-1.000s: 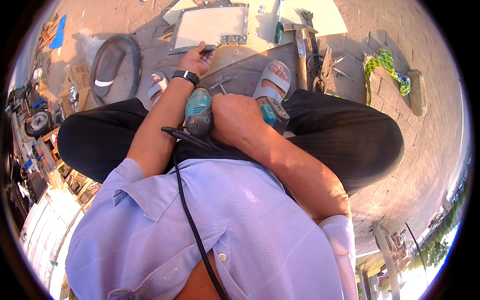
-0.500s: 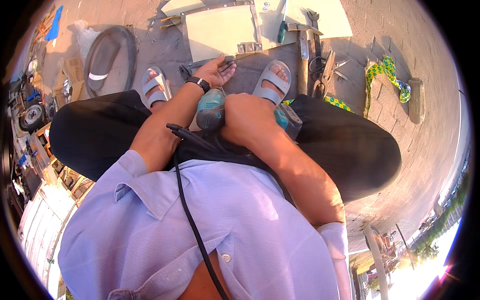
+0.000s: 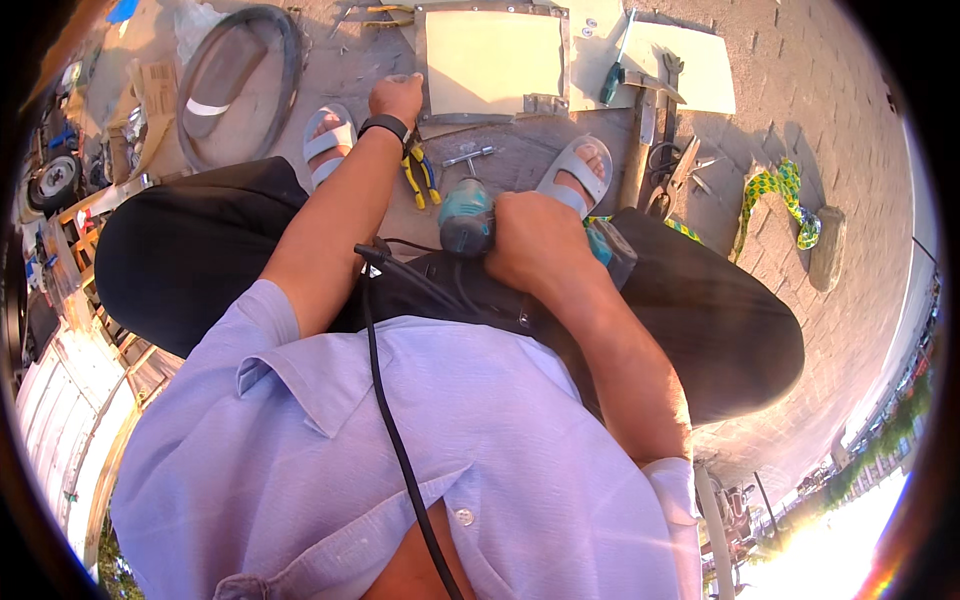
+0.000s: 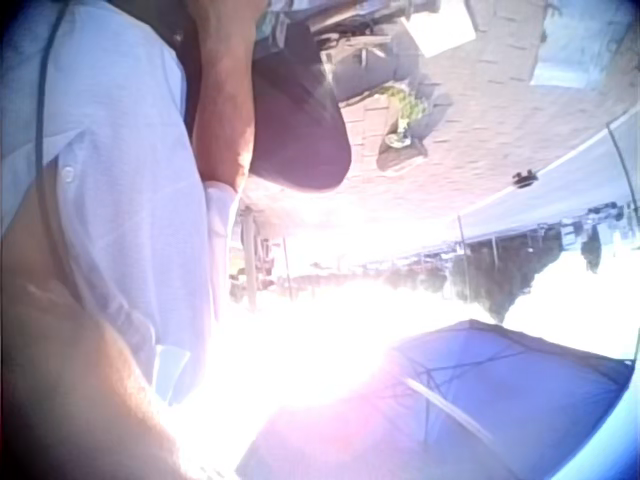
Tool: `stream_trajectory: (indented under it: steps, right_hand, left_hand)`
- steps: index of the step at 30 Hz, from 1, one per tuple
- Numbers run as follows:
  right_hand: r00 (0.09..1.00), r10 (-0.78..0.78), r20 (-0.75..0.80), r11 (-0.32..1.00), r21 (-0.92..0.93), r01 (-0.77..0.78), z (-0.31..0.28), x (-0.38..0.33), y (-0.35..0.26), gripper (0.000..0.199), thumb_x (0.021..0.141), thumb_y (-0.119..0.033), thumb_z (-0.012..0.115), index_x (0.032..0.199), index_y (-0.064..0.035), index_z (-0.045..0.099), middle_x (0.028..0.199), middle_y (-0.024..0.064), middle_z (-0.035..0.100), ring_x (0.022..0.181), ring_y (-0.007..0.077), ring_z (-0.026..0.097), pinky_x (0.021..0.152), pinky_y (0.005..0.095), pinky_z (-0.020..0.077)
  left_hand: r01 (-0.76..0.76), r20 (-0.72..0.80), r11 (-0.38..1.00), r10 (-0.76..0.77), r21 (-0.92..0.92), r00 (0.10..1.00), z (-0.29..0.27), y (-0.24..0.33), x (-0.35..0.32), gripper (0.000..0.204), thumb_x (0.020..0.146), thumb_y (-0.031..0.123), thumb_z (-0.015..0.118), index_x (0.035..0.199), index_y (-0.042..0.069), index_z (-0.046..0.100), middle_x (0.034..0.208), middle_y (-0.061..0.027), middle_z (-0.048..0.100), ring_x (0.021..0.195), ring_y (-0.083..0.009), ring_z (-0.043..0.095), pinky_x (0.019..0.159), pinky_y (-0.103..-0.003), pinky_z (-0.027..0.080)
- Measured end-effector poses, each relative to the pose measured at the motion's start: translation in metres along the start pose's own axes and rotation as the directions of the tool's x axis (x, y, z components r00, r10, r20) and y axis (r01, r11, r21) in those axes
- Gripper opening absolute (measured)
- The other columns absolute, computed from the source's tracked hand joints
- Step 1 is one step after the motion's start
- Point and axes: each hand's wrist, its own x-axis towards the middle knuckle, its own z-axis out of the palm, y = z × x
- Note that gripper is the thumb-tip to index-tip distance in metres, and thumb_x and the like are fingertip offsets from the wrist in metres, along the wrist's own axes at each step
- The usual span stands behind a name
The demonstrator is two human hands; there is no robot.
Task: The person sits on the ground and uses a power drill to drive screws into the corners of a rectangular frame. They repeatedly position the drill, fasten the screws, and inspect the frame's alignment and stability.
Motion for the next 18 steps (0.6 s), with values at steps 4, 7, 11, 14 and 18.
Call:
stream_trajectory:
  steps: [4,7,11,14,18]
  right_hand:
    - [1.000,-0.015,0.002,1.000,-0.004,0.015,0.003,0.007,0.000,0.022,0.072,-0.014,0.067,0.086,0.0030,0.070,0.087,0.0255,0.072,0.087,0.0437,0.070,0.077,0.0518,0.0559]
    - [1.000,0.010,0.012,1.000,0.017,-0.010,0.003,0.011,0.002,0.023,0.073,-0.015,0.067,0.088,0.0029,0.068,0.088,0.0257,0.071,0.088,0.0440,0.070,0.077,0.0522,0.0554]
    - [0.998,0.041,0.037,0.999,0.014,-0.041,0.005,0.016,0.001,0.022,0.074,-0.015,0.067,0.087,0.0025,0.067,0.088,0.0256,0.071,0.087,0.0447,0.069,0.076,0.0525,0.0551]
    - [0.997,0.050,0.066,0.999,-0.003,-0.049,0.004,0.020,0.001,0.022,0.074,-0.014,0.066,0.087,0.0028,0.066,0.087,0.0256,0.071,0.086,0.0451,0.069,0.076,0.0527,0.0550]
    - [0.998,0.050,0.047,0.999,-0.014,-0.049,0.011,0.024,0.010,0.022,0.074,-0.013,0.067,0.088,0.0030,0.064,0.087,0.0253,0.070,0.086,0.0451,0.069,0.076,0.0528,0.0550]
  left_hand:
    - [-0.014,0.122,0.995,0.026,-0.094,0.992,0.015,-0.018,0.018,0.030,0.085,0.030,0.077,0.092,0.002,0.080,0.088,-0.0164,0.078,0.083,-0.0301,0.075,0.079,-0.040,0.057]
    - [-0.019,0.199,0.999,0.028,-0.047,0.980,0.026,-0.005,-0.007,0.031,0.085,0.031,0.077,0.090,0.000,0.079,0.081,-0.0154,0.077,0.076,-0.0294,0.075,0.077,-0.039,0.057]
    - [-0.050,0.200,0.996,0.034,0.077,0.979,0.045,-0.005,-0.037,0.034,0.086,0.032,0.075,0.083,-0.002,0.077,0.070,-0.0135,0.074,0.069,-0.0279,0.073,0.073,-0.037,0.057]
    - [-0.099,0.200,0.994,0.089,0.041,0.976,0.049,-0.015,-0.022,0.040,0.086,0.037,0.075,0.075,-0.001,0.073,0.067,-0.0125,0.073,0.066,-0.0272,0.072,0.070,-0.039,0.056]
    - [-0.016,0.364,0.999,0.034,-0.050,0.931,0.037,0.001,-0.011,0.046,0.085,0.043,0.076,0.068,0.000,0.070,0.063,-0.0095,0.070,0.056,-0.0211,0.065,0.059,-0.037,0.052]
